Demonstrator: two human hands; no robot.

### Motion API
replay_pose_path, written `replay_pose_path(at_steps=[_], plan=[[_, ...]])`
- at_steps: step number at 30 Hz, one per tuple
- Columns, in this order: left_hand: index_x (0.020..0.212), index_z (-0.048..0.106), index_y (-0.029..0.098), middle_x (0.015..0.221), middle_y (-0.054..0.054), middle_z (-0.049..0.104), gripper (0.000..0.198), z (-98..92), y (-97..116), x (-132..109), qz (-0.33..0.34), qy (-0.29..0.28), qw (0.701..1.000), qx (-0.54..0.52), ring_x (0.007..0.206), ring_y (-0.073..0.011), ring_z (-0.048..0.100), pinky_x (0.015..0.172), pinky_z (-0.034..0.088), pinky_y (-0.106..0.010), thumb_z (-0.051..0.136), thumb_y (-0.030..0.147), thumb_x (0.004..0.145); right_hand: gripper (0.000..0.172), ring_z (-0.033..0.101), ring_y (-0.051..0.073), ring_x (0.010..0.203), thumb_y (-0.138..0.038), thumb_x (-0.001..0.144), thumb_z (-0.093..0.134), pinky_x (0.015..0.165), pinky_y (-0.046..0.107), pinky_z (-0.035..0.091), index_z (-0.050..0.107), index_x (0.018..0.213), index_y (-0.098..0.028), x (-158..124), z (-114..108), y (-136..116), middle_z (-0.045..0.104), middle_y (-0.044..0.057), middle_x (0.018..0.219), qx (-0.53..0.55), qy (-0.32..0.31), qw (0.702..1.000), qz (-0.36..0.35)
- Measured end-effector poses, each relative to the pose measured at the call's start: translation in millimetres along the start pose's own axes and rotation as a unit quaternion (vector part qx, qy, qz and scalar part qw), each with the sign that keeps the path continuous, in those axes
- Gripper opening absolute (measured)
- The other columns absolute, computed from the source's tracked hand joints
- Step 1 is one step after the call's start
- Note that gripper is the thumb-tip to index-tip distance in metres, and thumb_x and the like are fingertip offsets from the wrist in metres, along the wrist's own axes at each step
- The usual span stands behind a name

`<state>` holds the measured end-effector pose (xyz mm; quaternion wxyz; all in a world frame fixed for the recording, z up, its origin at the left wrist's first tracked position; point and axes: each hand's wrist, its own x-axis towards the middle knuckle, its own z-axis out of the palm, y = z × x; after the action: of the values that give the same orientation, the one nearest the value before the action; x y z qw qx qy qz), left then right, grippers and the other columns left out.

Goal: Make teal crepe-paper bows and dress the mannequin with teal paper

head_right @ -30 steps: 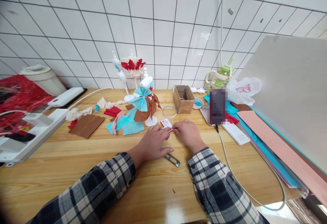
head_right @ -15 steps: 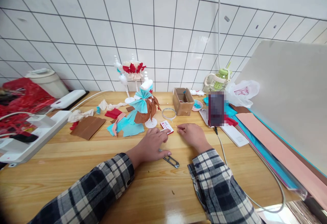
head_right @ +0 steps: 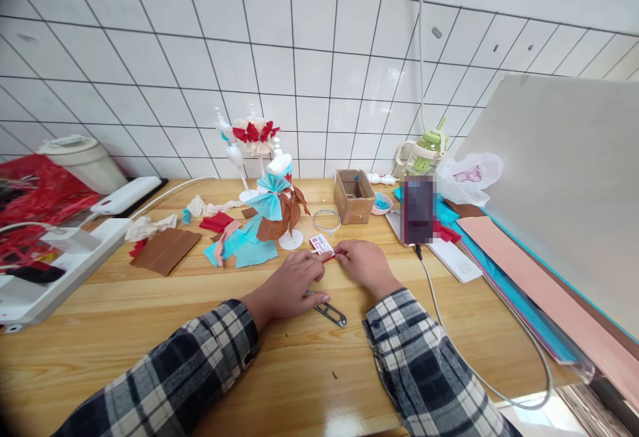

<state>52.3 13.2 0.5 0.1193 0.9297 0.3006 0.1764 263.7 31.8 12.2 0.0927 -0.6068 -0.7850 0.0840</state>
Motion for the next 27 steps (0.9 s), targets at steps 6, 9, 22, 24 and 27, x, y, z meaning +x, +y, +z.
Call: replay_pose_path(at_steps=[6, 9, 22, 24, 27], plan=[[0.092, 0.057, 0.018, 0.136, -0.013, 0.052, 0.041, 2.1, 1.7, 3.1, -0.006, -0.003, 0.999, 0.031, 0.105, -0.0309, 0.048, 0.086, 0.036, -0.044, 0.056, 0.057, 0.08, 0.023, 0.065, 0.019, 0.088, -0.035, 0.089, 0.051, 0.066, 0.026, 0.041, 0.07, 0.101, -0.031, -0.7, -0.8, 1.5, 0.073, 0.0, 0.099, -0.02, -0.002, 1.0, 0.004], [0.093, 0.057, 0.018, 0.136, -0.012, 0.052, 0.043, 1.2, 2.1, 2.6, -0.01, -0.008, 0.999, 0.045, 0.103, -0.0303, 0.049, 0.084, 0.036, -0.044, 0.053, 0.059, 0.081, 0.025, 0.065, 0.019, 0.092, -0.036, 0.089, 0.051, 0.069, 0.026, 0.042, 0.07, 0.104, -0.032, -1.3, 0.6, 6.8, 0.072, -0.001, 0.106, -0.004, -0.001, 1.0, 0.019], [0.087, 0.053, 0.019, 0.126, -0.01, 0.058, 0.037, 0.9, 3.4, -1.7, -0.037, -0.012, 0.999, 0.007, 0.107, -0.0282, 0.047, 0.086, 0.037, -0.041, 0.055, 0.056, 0.081, 0.036, 0.055, 0.018, 0.101, -0.01, 0.084, 0.046, 0.088, 0.028, 0.039, 0.069, 0.106, -0.027, -2.7, 2.3, -4.7, 0.064, 0.003, 0.109, -0.012, 0.089, 0.995, -0.039], [0.088, 0.053, 0.02, 0.115, -0.01, 0.062, 0.036, 0.1, 3.3, -1.1, -0.041, -0.01, 0.999, -0.01, 0.108, -0.0285, 0.047, 0.086, 0.037, -0.04, 0.057, 0.055, 0.08, 0.036, 0.054, 0.02, 0.101, -0.009, 0.083, 0.046, 0.088, 0.028, 0.038, 0.07, 0.106, -0.025, -1.3, 4.9, -11.7, 0.064, 0.004, 0.107, -0.021, 0.073, 0.996, -0.049], [0.089, 0.052, 0.02, 0.107, -0.009, 0.063, 0.036, -3.3, 3.0, -1.2, -0.049, -0.001, 0.998, -0.024, 0.112, -0.0291, 0.046, 0.089, 0.036, -0.041, 0.06, 0.053, 0.078, 0.036, 0.054, 0.02, 0.1, -0.009, 0.083, 0.046, 0.087, 0.028, 0.039, 0.068, 0.107, -0.023, 1.2, 8.5, -13.6, 0.064, 0.005, 0.104, -0.023, 0.056, 0.998, -0.032]])
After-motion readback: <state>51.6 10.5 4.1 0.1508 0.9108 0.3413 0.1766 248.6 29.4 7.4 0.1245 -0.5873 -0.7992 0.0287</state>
